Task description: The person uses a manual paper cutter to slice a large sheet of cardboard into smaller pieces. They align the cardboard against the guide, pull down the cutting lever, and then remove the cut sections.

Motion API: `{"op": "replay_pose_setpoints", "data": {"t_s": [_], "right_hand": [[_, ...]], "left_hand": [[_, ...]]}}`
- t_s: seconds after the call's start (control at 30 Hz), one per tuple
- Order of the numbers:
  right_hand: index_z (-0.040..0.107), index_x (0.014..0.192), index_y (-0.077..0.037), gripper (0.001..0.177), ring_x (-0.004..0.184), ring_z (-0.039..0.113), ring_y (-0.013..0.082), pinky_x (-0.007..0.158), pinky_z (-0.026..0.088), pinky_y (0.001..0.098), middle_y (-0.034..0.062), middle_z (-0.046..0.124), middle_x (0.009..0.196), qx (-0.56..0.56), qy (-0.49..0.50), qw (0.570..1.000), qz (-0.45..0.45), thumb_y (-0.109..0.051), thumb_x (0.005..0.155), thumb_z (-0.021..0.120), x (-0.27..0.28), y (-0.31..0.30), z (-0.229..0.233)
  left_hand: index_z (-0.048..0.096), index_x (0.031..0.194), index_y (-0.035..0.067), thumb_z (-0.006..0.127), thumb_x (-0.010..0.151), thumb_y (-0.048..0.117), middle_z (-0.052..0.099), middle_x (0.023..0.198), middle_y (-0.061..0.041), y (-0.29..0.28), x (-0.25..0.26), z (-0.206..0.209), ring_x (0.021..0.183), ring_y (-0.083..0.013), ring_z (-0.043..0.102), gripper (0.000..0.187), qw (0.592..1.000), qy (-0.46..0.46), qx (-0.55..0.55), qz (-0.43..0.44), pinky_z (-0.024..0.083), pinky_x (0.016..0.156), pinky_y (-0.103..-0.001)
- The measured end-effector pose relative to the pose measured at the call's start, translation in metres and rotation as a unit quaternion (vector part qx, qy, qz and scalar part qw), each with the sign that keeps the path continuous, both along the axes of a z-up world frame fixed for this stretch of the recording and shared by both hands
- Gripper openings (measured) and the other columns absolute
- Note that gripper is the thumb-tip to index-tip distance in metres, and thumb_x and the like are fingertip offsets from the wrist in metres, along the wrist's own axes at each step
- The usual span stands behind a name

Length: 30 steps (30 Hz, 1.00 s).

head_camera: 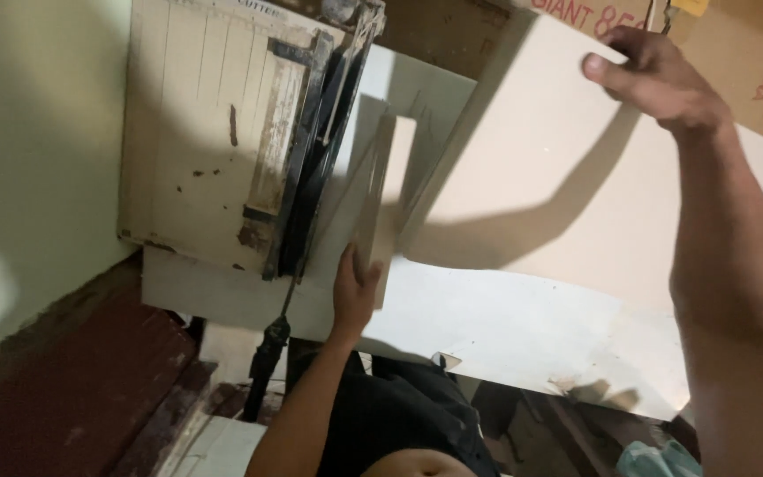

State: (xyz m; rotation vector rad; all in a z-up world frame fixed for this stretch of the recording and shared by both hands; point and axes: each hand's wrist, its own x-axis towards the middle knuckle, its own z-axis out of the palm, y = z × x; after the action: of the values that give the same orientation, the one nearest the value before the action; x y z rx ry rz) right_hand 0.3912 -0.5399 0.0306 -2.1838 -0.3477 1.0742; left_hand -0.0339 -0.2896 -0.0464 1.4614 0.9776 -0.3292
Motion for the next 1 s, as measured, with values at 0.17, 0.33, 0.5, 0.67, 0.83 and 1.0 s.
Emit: {"op": "replay_pose_setpoints", "data": {"t_s": [0.17, 0.33, 0.5, 0.67, 0.83, 1.0], "right_hand": [[0.058, 0.113, -0.013, 0.041, 0.074, 0.038, 0.0057, 0.064, 0.026, 0.0245, -0.0064, 0.044, 0.086, 0.051, -0.014, 0.999, -0.009, -0.052, 0.105, 0.064, -0.002, -0.035, -0.004], [0.055, 0.109, -0.016, 0.034, 0.078, 0.042, 0.001, 0.065, 0.028, 0.0201, -0.0095, 0.049, 0.091, 0.085, -0.035, 0.995, -0.026, -0.047, 0.107, 0.068, 0.002, -0.067, -0.009], [0.054, 0.104, -0.021, 0.051, 0.083, 0.044, 0.002, 0.073, 0.029, 0.0203, -0.0112, 0.051, 0.094, 0.081, -0.037, 0.996, -0.027, -0.069, 0.094, 0.068, 0.004, -0.074, -0.005], [0.057, 0.113, -0.017, 0.05, 0.086, 0.05, 0.0021, 0.073, 0.033, 0.017, -0.0099, 0.057, 0.102, 0.092, 0.012, 0.995, -0.041, -0.06, 0.091, 0.072, 0.001, -0.053, -0.001], [0.057, 0.109, -0.015, 0.021, 0.068, 0.035, 0.0015, 0.061, 0.025, 0.0222, -0.0105, 0.045, 0.083, 0.048, 0.02, 0.999, -0.015, -0.034, 0.109, 0.064, 0.01, -0.038, -0.029], [0.056, 0.106, -0.015, 0.04, 0.095, 0.041, 0.0093, 0.087, 0.028, 0.026, -0.0075, 0.046, 0.099, 0.044, 0.029, 0.999, 0.015, -0.054, 0.103, 0.065, 0.013, -0.018, -0.048]], "left_hand": [[0.03, 0.155, -0.003, 0.057, 0.095, 0.051, 0.036, 0.161, -0.022, 0.004, 0.009, -0.037, 0.15, -0.0339, 0.034, 0.084, 0.998, -0.042, 0.047, -0.027, 0.03, 0.121, -0.044], [0.046, 0.146, 0.005, 0.061, 0.098, 0.039, 0.061, 0.138, -0.016, 0.011, 0.033, -0.048, 0.126, -0.0331, 0.059, 0.061, 0.987, -0.096, 0.095, -0.081, 0.05, 0.101, -0.044], [0.04, 0.151, 0.003, 0.06, 0.097, 0.045, 0.053, 0.147, -0.019, -0.045, 0.051, -0.116, 0.132, -0.0362, 0.053, 0.071, 0.975, -0.089, 0.132, -0.157, 0.043, 0.107, -0.048], [0.049, 0.149, 0.016, 0.03, 0.102, 0.048, 0.055, 0.151, -0.009, -0.065, 0.118, -0.084, 0.137, -0.027, 0.052, 0.06, 0.993, -0.038, -0.026, -0.104, 0.037, 0.114, -0.038], [0.059, 0.113, 0.014, 0.043, 0.087, 0.063, 0.063, 0.121, -0.002, -0.037, 0.164, 0.041, 0.109, -0.0214, 0.065, 0.058, 0.96, 0.171, -0.194, 0.107, 0.045, 0.09, -0.037], [0.057, 0.127, 0.018, 0.058, 0.094, 0.04, 0.067, 0.107, -0.011, -0.078, 0.109, -0.084, 0.099, -0.0333, 0.063, 0.039, 0.979, -0.026, 0.186, -0.085, 0.049, 0.083, -0.048]]}}
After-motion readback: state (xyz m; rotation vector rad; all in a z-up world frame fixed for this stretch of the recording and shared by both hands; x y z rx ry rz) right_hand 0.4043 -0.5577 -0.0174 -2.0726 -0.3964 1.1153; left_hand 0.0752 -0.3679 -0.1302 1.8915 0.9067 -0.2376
